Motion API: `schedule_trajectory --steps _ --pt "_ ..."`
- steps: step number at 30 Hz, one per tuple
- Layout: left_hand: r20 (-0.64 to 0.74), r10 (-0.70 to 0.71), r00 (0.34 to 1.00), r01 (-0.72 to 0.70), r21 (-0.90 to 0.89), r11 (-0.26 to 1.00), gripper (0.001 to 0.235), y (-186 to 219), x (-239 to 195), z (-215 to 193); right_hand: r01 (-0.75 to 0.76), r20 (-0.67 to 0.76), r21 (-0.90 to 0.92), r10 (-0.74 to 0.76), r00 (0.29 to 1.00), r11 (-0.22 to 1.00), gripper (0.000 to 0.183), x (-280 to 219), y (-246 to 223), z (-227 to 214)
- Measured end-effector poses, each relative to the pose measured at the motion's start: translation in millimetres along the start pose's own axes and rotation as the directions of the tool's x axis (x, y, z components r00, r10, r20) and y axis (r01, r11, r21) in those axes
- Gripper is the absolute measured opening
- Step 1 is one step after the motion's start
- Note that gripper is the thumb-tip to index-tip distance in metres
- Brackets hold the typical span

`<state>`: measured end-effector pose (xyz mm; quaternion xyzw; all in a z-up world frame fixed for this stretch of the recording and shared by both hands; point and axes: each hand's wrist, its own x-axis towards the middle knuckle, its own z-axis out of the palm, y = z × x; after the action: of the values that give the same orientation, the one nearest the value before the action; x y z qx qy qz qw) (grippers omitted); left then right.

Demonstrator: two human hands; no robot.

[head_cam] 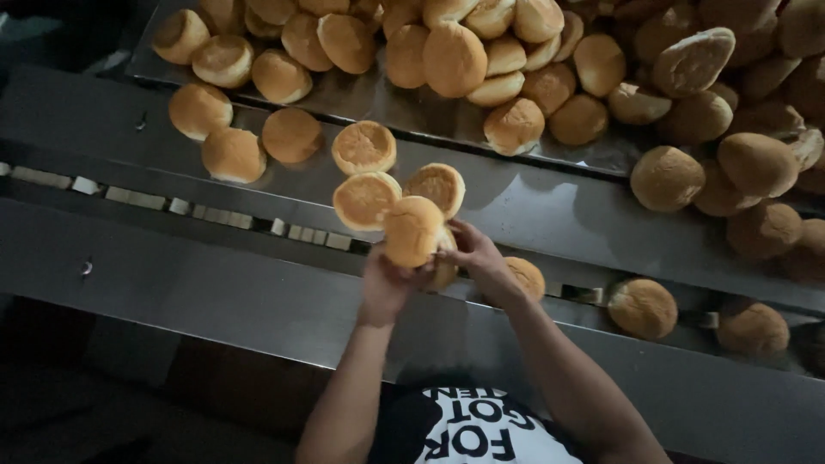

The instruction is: The person picks up round bread buns from a large pile on a metal surface and places them one by one onto a moving conveyor belt. The buns are arranged in a single file line as they travel along the belt.

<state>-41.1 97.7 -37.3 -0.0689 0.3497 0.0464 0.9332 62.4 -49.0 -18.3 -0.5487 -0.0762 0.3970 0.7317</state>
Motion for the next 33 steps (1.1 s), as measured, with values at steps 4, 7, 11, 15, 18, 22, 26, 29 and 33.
schedule_trajectory --steps 4,7,11,15,18,22,26,29,33 --pt "0.012 0.221 0.975 -0.209 0.379 0.902 0.039 70 -4 -44 -0.086 -0.133 -0.068 0.077 0.988 0.994 0.079 -6 -1 -16" --pt "-0.119 0.4 0.909 -0.121 0.842 0.526 0.044 119 13 -88 -0.053 -0.189 -0.04 0.044 0.981 0.998 0.071 -22 -30 -18" --pt "-0.058 0.471 0.88 0.278 0.868 -0.412 0.078 124 69 -93 0.043 -0.2 -0.073 -0.057 0.978 0.996 0.069 -26 -27 -37" --pt "0.265 0.579 0.771 0.124 0.83 -0.545 0.045 71 60 -46 0.056 -0.21 -0.096 -0.075 0.975 0.994 0.067 -25 -15 -41" --pt "0.32 0.627 0.711 0.183 0.776 -0.603 0.042 25 20 -8 0.092 -0.177 -0.221 -0.133 0.975 0.971 0.068 -15 12 -60" --pt "0.746 0.536 0.396 -0.36 0.662 -0.657 0.05 -49 -12 19 0.325 0.109 -0.594 -0.326 0.939 0.736 0.057 -32 1 -44" --pt "0.474 0.579 0.663 -0.408 0.878 -0.252 0.082 -73 4 31 0.45 0.331 -0.812 -0.341 0.88 0.372 0.049 -60 -5 -32" --pt "0.218 0.662 0.717 -0.14 0.975 -0.17 0.064 -36 74 -14 0.518 0.407 -0.819 -0.387 0.827 0.247 0.042 -92 -18 -57" --pt "0.138 0.583 0.801 -0.2 0.979 0.042 0.069 -11 9 14 0.376 0.32 -0.927 -0.555 0.768 -0.014 0.041 -112 -13 -134"
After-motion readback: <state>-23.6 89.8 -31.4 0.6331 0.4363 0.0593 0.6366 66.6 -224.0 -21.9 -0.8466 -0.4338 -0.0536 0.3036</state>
